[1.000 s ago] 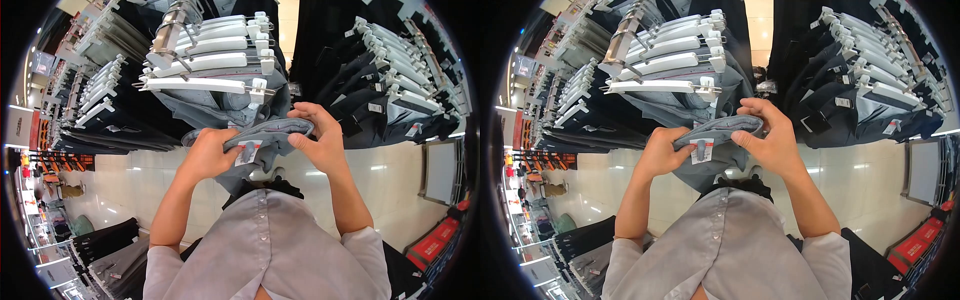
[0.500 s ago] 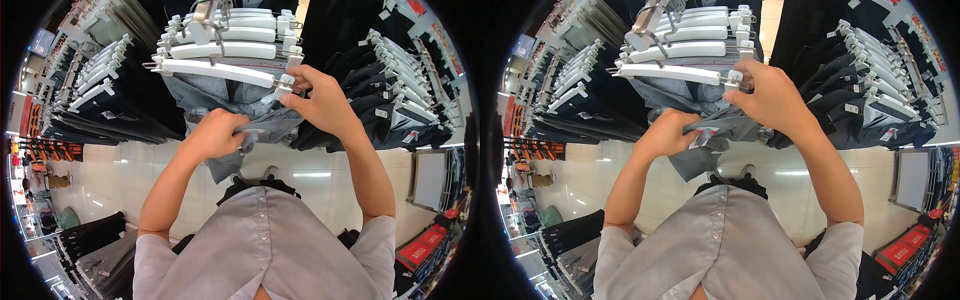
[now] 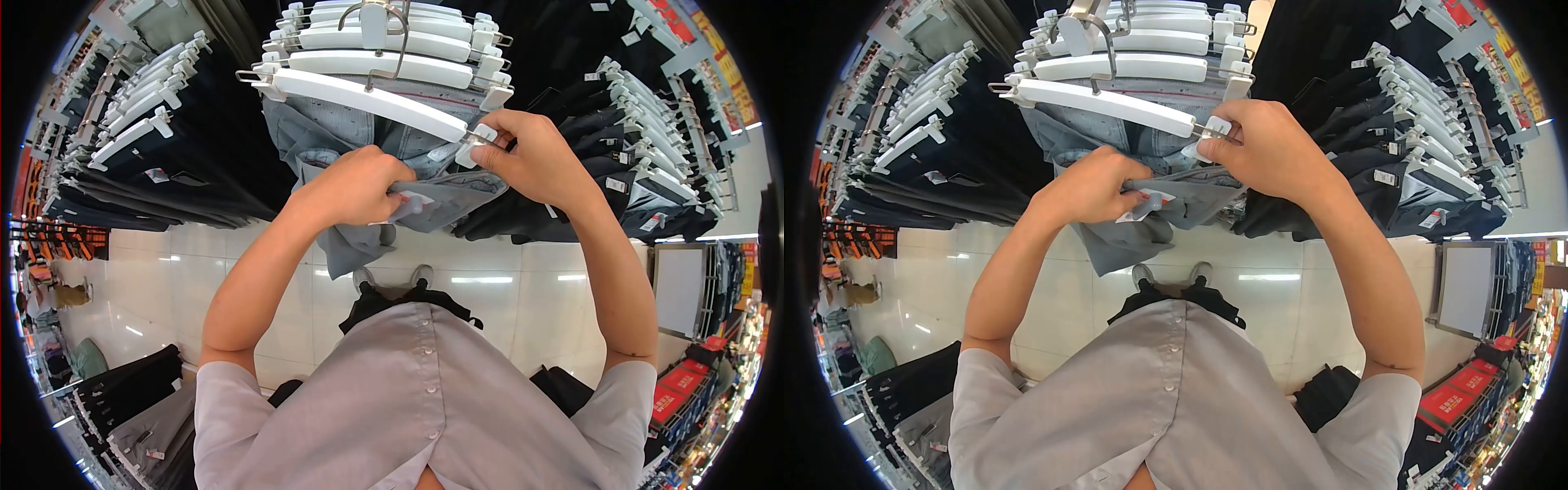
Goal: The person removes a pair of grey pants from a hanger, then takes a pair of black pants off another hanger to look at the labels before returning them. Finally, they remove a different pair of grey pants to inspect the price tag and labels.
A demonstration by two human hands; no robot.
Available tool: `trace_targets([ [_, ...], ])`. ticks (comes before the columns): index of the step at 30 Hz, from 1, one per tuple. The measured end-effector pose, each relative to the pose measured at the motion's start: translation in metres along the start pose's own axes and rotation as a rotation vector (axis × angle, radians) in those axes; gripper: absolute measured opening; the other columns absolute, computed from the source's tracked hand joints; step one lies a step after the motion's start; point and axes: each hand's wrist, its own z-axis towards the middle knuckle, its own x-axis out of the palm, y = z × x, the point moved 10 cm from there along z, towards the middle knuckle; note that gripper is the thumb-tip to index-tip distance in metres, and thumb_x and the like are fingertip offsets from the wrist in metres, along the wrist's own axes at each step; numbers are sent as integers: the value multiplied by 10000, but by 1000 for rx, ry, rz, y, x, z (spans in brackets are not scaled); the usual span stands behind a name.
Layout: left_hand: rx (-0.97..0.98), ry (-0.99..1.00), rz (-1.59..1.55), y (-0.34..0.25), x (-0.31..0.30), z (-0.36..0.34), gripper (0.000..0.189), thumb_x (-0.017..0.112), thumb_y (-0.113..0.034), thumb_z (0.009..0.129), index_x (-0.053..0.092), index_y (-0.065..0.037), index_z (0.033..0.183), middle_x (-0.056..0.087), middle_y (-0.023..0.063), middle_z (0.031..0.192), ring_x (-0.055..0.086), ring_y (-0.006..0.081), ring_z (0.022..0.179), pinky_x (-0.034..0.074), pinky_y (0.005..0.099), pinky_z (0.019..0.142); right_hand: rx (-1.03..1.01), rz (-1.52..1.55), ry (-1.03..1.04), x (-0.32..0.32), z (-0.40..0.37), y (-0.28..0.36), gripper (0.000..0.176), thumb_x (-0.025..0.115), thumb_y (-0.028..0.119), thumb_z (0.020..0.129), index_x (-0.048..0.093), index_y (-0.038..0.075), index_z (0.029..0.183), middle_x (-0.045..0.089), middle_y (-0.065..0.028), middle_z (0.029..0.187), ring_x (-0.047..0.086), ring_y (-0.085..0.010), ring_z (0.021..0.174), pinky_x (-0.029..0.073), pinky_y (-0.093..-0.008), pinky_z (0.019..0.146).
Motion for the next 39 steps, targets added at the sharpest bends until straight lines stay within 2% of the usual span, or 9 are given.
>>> trace_targets([
  [9,43,1,-32,4,-13,5,155,650,-48,689,675,22,825,607,226,671,596,400,663,455,433,615,-71,29,-95,-6,-3,-1,197,722,83,767,642,-57,880,625,-167,724,615,-264,651,480,-340,619],
  [12,67,0,-35,4,-14,7,158,647,-45,688,680,19,828,608,221,669,595,394,660,452,430,613,-63,19,-41,-2,-4,-3,95,665,-9,822,611,-45,892,651,-86,794,644,-141,748,510,-279,706],
  [15,81,-10,-40,4,-17,8,155,649,-45,691,682,16,830,612,211,675,590,386,658,451,425,613,-46,34,-23,-1,-3,-3,94,663,-23,824,607,-43,896,647,-74,795,637,-126,758,508,-277,711],
  [18,104,-80,-72,4,-24,8,163,654,-40,694,689,8,846,627,198,714,593,369,677,459,410,631,-48,133,-57,-2,-2,-6,173,721,64,777,640,-48,880,632,-142,735,626,-224,664,495,-325,639],
  [26,113,-304,-383,9,-33,6,286,658,22,682,719,-33,957,674,169,935,618,343,919,484,361,834,25,124,5,4,-4,-5,218,733,90,779,647,-44,928,630,-127,766,604,-199,670,497,-309,657],
  [30,200,-439,-315,6,-37,2,181,672,-61,698,695,-12,872,660,205,834,630,374,818,507,399,723,33,86,-37,-2,-7,2,349,751,96,750,624,-22,1053,630,-133,873,614,-236,784,499,-332,717],
  [33,184,-460,-232,5,-36,-1,194,671,-80,695,703,-32,880,664,197,804,639,378,790,514,419,708,-253,-279,-303,-18,-21,48,527,771,99,699,569,7,1177,610,-134,999,593,-295,925,486,-368,803],
  [37,146,-446,-142,0,-32,-2,182,667,-87,690,700,-29,860,657,182,755,632,378,715,510,432,659,-404,-482,-272,8,-18,93,614,789,132,646,544,19,1197,598,-141,1062,576,-326,996,473,-397,849],
  [39,149,-456,-108,-4,-28,-3,185,666,-83,686,700,-26,859,656,171,746,629,371,696,504,436,639,-289,-484,-174,19,-1,91,600,789,141,643,549,21,1180,600,-143,1076,591,-327,998,478,-402,845],
])
